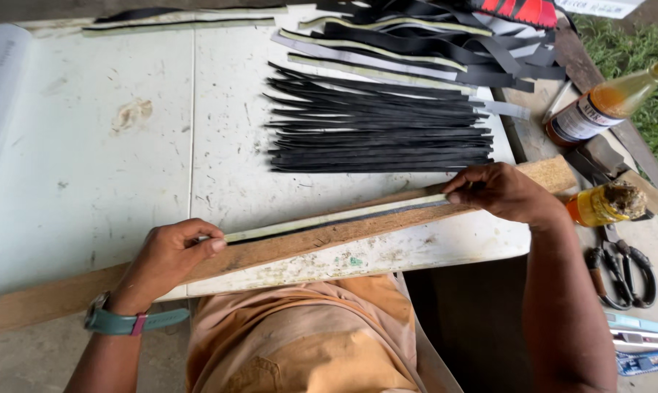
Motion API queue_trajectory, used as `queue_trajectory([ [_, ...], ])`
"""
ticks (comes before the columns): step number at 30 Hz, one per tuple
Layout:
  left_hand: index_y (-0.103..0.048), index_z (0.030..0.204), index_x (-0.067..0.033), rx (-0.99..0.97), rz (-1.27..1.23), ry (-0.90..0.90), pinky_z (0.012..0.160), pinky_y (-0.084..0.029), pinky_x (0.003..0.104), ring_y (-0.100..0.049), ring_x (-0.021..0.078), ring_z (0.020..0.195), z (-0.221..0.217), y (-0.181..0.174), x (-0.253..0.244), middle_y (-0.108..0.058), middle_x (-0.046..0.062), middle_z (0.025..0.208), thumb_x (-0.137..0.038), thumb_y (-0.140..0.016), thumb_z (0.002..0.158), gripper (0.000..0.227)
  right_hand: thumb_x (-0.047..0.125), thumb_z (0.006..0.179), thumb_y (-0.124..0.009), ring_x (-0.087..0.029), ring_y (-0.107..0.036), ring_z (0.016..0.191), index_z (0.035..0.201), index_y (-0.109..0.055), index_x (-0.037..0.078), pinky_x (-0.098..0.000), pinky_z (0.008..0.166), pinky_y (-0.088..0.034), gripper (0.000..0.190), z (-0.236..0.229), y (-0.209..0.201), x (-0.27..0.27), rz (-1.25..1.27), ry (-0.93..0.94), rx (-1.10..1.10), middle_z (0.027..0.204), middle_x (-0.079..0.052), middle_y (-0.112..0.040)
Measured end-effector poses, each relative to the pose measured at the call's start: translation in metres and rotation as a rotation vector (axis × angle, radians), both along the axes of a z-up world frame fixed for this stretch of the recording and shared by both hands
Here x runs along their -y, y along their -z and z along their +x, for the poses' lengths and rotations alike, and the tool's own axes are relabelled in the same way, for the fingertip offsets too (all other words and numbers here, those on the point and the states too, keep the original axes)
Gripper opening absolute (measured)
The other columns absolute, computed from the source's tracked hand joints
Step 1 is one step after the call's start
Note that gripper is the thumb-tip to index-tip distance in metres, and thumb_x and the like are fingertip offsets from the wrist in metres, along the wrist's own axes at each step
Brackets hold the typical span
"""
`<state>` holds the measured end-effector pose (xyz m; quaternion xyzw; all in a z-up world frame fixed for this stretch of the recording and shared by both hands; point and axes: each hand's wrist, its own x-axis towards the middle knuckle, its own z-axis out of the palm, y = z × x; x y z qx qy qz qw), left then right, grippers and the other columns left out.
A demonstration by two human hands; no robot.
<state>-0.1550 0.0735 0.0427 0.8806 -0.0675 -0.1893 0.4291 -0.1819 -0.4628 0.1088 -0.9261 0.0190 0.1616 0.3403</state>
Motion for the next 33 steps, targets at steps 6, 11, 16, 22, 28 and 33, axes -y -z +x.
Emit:
queue_trajectory([
  [6,-0.079,0.101,-0.0071,0.383,0.092,0.048,0.078,-0.059,0.032,-0.073,0.0189,0.091,-0.017,-0.017,-0.008,-0.075,0.008,0.110,-0.019,-0.077,0.085,0.020,0.007,0.087,-0.069,-0.021,-0.072,0.082,0.111,-0.078,0.010,-0.0324,0.073,-0.057,0.025,-0.011,0.003,-0.012,-0.162,-0.188,0.324,0.098,-0.009,-0.076],
  [11,-0.074,0.116,-0.0077,0.402,0.252,-0.086,0.082,-0.058,0.038,-0.071,0.0267,0.095,-0.017,-0.061,0.030,-0.070,0.013,0.119,-0.022,-0.081,0.081,0.039,0.010,0.090,-0.071,-0.024,-0.072,0.075,0.105,-0.078,0.008,-0.0348,0.071,-0.056,0.017,-0.020,-0.003,-0.021,-0.219,-0.006,0.275,0.092,-0.009,-0.078],
  [16,-0.076,0.109,-0.0048,0.629,0.112,0.223,0.085,-0.057,0.038,-0.068,0.0282,0.098,-0.009,-0.066,0.117,-0.074,0.013,0.108,-0.016,-0.077,0.086,0.026,0.005,0.084,-0.070,-0.024,-0.073,0.081,0.104,-0.078,0.005,-0.0341,0.073,-0.058,0.022,-0.022,-0.008,-0.021,-0.148,-0.157,0.408,0.098,-0.010,-0.077],
  [22,-0.074,0.105,-0.0025,0.695,-0.190,0.472,0.086,-0.055,0.041,-0.068,0.0269,0.091,-0.011,-0.062,0.214,-0.072,0.011,0.101,-0.017,-0.075,0.091,0.020,0.013,0.087,-0.076,-0.022,-0.074,0.080,0.105,-0.077,0.007,-0.0328,0.070,-0.059,0.020,-0.020,-0.011,-0.019,-0.060,-0.144,0.320,0.096,-0.007,-0.077],
  [28,-0.072,0.111,0.0017,0.736,-0.213,0.473,0.085,-0.054,0.043,-0.065,0.0316,0.089,-0.006,-0.033,0.290,-0.066,0.014,0.112,-0.008,-0.071,0.086,0.026,0.009,0.083,-0.076,-0.025,-0.070,0.074,0.096,-0.077,0.006,-0.0357,0.065,-0.056,0.013,-0.023,-0.010,-0.027,-0.113,-0.165,0.456,0.088,-0.008,-0.072],
  [33,-0.071,0.105,-0.0026,0.722,-0.271,0.490,0.085,-0.056,0.042,-0.066,0.0321,0.094,-0.005,-0.017,0.294,-0.066,0.012,0.115,-0.004,-0.065,0.091,0.015,0.009,0.085,-0.076,-0.026,-0.070,0.075,0.096,-0.076,0.007,-0.0360,0.065,-0.056,0.010,-0.027,-0.010,-0.025,-0.092,-0.181,0.487,0.089,-0.008,-0.071],
])
